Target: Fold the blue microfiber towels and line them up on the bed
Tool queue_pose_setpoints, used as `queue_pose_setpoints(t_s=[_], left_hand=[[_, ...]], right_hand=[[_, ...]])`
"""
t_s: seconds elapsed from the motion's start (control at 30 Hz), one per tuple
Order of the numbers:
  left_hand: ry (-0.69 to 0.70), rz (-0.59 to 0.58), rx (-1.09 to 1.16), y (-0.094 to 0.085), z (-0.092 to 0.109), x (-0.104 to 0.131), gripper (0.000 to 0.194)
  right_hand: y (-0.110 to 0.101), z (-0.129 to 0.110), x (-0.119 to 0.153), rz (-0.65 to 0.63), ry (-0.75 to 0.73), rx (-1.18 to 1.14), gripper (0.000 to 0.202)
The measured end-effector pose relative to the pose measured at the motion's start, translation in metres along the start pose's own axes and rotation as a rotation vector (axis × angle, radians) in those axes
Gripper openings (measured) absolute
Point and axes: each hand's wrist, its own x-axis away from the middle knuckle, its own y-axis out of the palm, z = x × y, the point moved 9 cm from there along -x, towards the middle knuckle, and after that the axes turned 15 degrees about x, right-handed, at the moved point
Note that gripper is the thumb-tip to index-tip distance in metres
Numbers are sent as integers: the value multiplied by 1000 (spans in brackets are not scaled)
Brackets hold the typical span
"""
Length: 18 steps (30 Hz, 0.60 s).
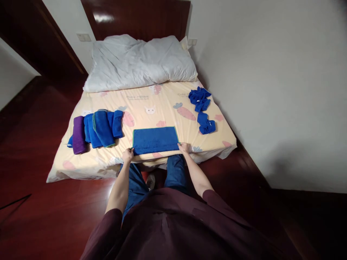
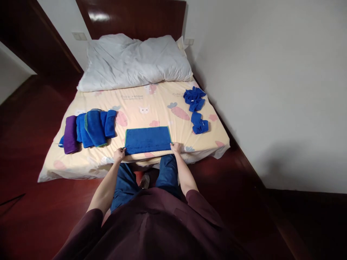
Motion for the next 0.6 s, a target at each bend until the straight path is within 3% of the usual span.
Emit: queue_pose_setpoints(t_s=[0.13, 0.27, 0.37, 0.47, 0.53, 0.6], left_hand=[[-19, 17, -73, 4, 21, 3, 28], [98, 58, -97, -13, 40, 18, 42], [428, 9, -123, -20, 48, 42, 46], [706, -151, -186, -5, 42, 72, 52], [722, -223, -250, 7, 32, 79, 56], [660, -229, -318, 15, 27, 75, 60]], right_hand=[[-5, -12, -10, -8, 128, 180, 15], [-30, -26, -2, 39, 76, 235, 41], [-45, -39, 25, 111, -175, 262, 48], [-37, -56, 64, 93, -511, 334, 53], [-22, -62, 81, 14, -619, 401, 56], [-8, -62, 84, -66, -617, 484, 57]])
